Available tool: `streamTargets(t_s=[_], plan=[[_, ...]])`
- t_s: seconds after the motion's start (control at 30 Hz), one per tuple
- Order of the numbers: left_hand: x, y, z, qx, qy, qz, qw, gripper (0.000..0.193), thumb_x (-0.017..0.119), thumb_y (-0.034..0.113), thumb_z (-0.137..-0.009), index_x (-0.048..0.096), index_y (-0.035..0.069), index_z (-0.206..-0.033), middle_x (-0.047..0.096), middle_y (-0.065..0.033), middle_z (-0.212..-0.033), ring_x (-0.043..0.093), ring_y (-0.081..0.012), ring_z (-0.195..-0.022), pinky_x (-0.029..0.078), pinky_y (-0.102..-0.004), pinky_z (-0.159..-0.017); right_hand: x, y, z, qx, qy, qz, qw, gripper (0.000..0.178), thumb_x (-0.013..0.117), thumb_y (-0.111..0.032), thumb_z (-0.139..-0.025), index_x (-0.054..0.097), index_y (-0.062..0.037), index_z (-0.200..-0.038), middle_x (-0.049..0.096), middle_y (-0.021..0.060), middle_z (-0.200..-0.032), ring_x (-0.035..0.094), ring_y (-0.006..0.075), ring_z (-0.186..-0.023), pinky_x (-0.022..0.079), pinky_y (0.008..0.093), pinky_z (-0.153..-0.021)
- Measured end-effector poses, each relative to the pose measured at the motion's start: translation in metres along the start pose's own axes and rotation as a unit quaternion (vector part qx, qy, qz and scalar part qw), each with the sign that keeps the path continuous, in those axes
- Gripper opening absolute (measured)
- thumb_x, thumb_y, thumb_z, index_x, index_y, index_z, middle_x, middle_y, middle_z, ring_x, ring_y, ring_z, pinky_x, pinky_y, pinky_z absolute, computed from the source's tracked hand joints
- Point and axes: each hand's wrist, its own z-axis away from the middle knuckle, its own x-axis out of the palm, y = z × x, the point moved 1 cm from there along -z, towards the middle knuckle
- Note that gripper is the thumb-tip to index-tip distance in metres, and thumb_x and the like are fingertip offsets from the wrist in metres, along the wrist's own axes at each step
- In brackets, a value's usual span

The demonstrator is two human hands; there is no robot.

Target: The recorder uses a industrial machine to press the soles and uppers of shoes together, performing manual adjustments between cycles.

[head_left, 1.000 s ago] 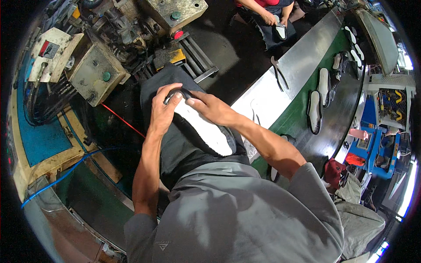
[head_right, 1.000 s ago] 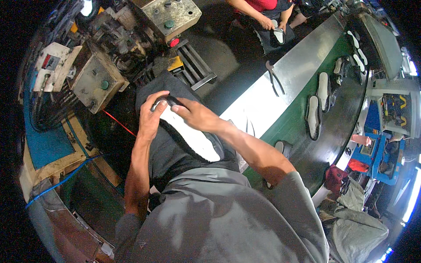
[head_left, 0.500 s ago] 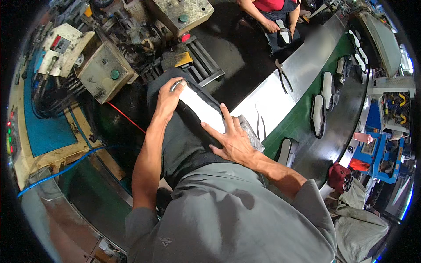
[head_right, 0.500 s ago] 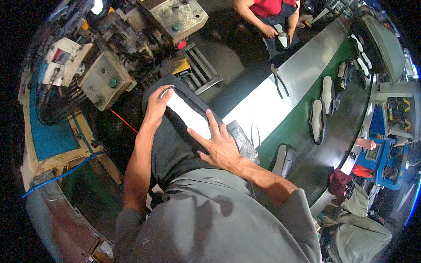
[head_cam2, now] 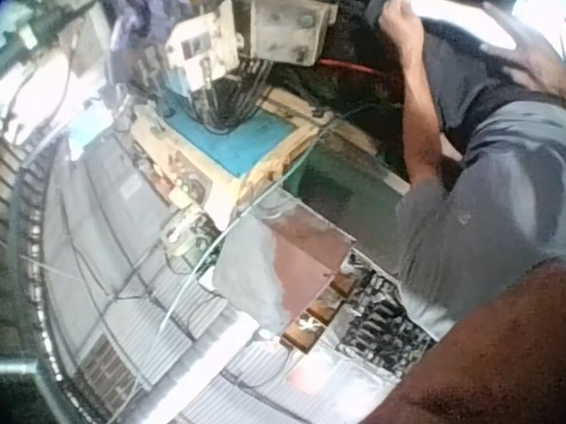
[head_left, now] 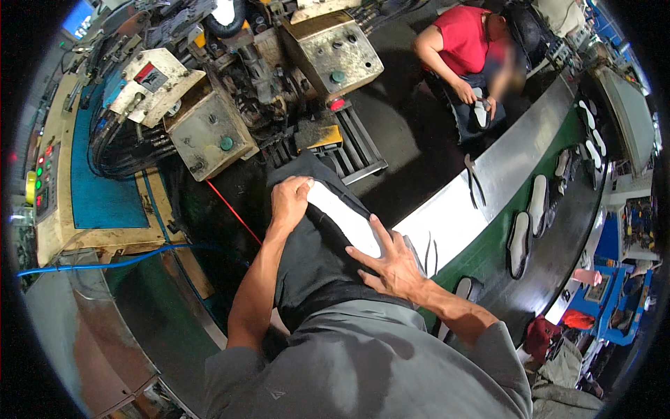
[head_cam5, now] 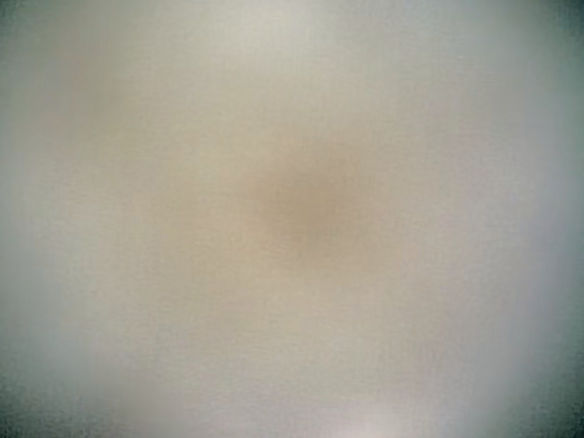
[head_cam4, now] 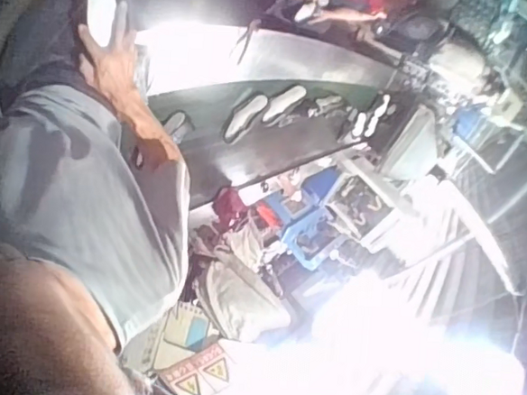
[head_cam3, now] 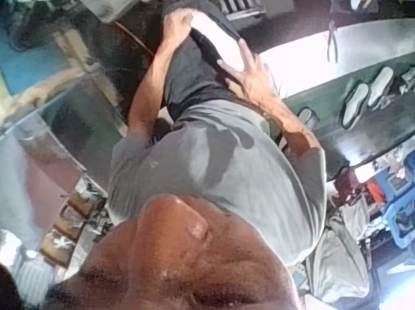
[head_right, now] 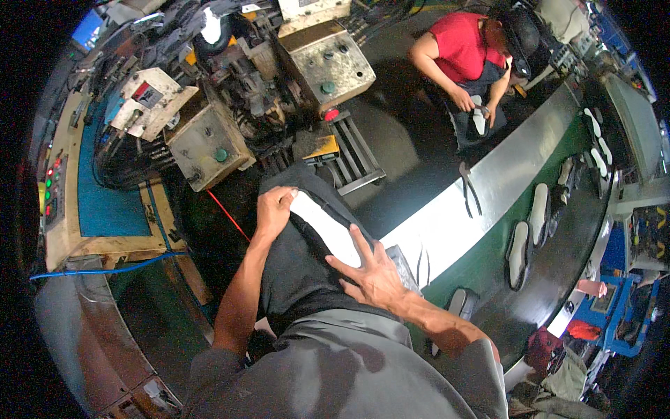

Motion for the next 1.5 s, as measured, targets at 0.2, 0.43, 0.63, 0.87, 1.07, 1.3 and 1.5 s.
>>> streamTargets(t_s=[0.2, 0.43, 0.63, 0.87, 1.07, 1.3, 1.5], plan=[[0.002, -0.015, -0.012, -0.027, -0.031, 0.009, 0.999, 0.019, 0.074, 0.014, -0.101, 0.08, -0.001, -0.109, 0.078, -0.0186, -0.097, 0.075, -0.0315, -0.089, 0.056, -0.0389, -0.08, -0.012, 0.0, -0.013, 0.04, -0.054, -0.02, 0.998, 0.06, 0.083, -0.036, -0.087, 0.071, -0.0358, -0.146, 0.022, 0.0304, -0.174, 0.059, 0.0436, -0.11, 0.056, 0.0564, -0.099], [0.005, -0.038, -0.021, -0.097, -0.079, 0.069, 0.99, 0.026, 0.072, 0.026, -0.103, 0.081, 0.002, -0.11, 0.079, -0.0201, -0.101, 0.078, -0.0312, -0.099, 0.057, -0.0408, -0.085, -0.021, -0.002, -0.027, 0.058, -0.074, -0.033, 0.995, 0.062, 0.083, -0.035, -0.087, 0.07, -0.0358, -0.147, 0.023, 0.029, -0.174, 0.058, 0.0452, -0.115, 0.055, 0.057, -0.104], [-0.039, -0.038, -0.064, -0.21, -0.09, 0.417, 0.88, 0.04, 0.069, 0.039, -0.109, 0.073, 0.005, -0.128, 0.077, -0.0072, -0.112, 0.073, -0.0175, -0.103, 0.059, -0.0335, -0.092, -0.03, 0.005, -0.02, 0.118, 0.003, -0.139, 0.983, 0.064, 0.085, -0.033, -0.086, 0.07, -0.0258, -0.148, 0.023, 0.0337, -0.174, 0.047, 0.0563, -0.146, 0.048, 0.0595, -0.116], [-0.146, 0.005, -0.23, -0.146, 0.037, 0.494, 0.856, 0.084, 0.055, 0.062, -0.11, 0.03, 0.011, -0.171, 0.05, -0.0219, -0.164, 0.049, -0.0331, -0.15, 0.036, -0.0487, -0.127, -0.086, 0.011, -0.058, 0.136, 0.126, -0.024, 0.982, 0.066, 0.086, -0.032, -0.086, 0.069, -0.0252, -0.149, 0.023, 0.0399, -0.171, 0.05, 0.057, -0.142, 0.05, 0.0597, -0.113], [-0.146, 0.02, -0.278, -0.069, 0.018, 0.501, 0.862, 0.068, 0.067, 0.022, -0.107, 0.039, 0.013, -0.167, 0.06, -0.0091, -0.151, 0.061, -0.0273, -0.134, 0.05, -0.0454, -0.114, -0.126, 0.004, -0.165, 0.073, 0.183, 0.005, 0.98, 0.065, 0.084, -0.033, -0.088, 0.067, -0.0311, -0.151, 0.025, 0.0357, -0.172, 0.053, 0.0546, -0.136, 0.05, 0.0596, -0.112], [-0.193, 0.042, -0.149, 0.042, -0.015, 0.538, 0.842, 0.075, 0.058, 0.036, -0.107, 0.032, 0.008, -0.171, 0.05, -0.0144, -0.164, 0.056, -0.0324, -0.144, 0.047, -0.0454, -0.119, -0.138, -0.009, -0.325, -0.005, 0.185, 0.029, 0.982, 0.07, 0.084, -0.037, -0.086, 0.064, -0.0349, -0.153, 0.028, 0.0343, -0.171, 0.056, 0.0575, -0.129, 0.054, 0.0605, -0.108], [-0.149, -0.003, 0.0, -0.158, 0.105, 0.588, 0.787, 0.073, 0.053, 0.05, -0.107, 0.042, 0.009, -0.166, 0.062, -0.0202, -0.148, 0.062, -0.0379, -0.132, 0.049, -0.0516, -0.114, -0.092, 0.005, -0.419, -0.015, 0.214, 0.011, 0.977, 0.069, 0.08, -0.038, -0.091, 0.059, -0.0362, -0.157, 0.017, 0.0378, -0.173, 0.059, 0.0534, -0.113, 0.058, 0.0593, -0.099]])
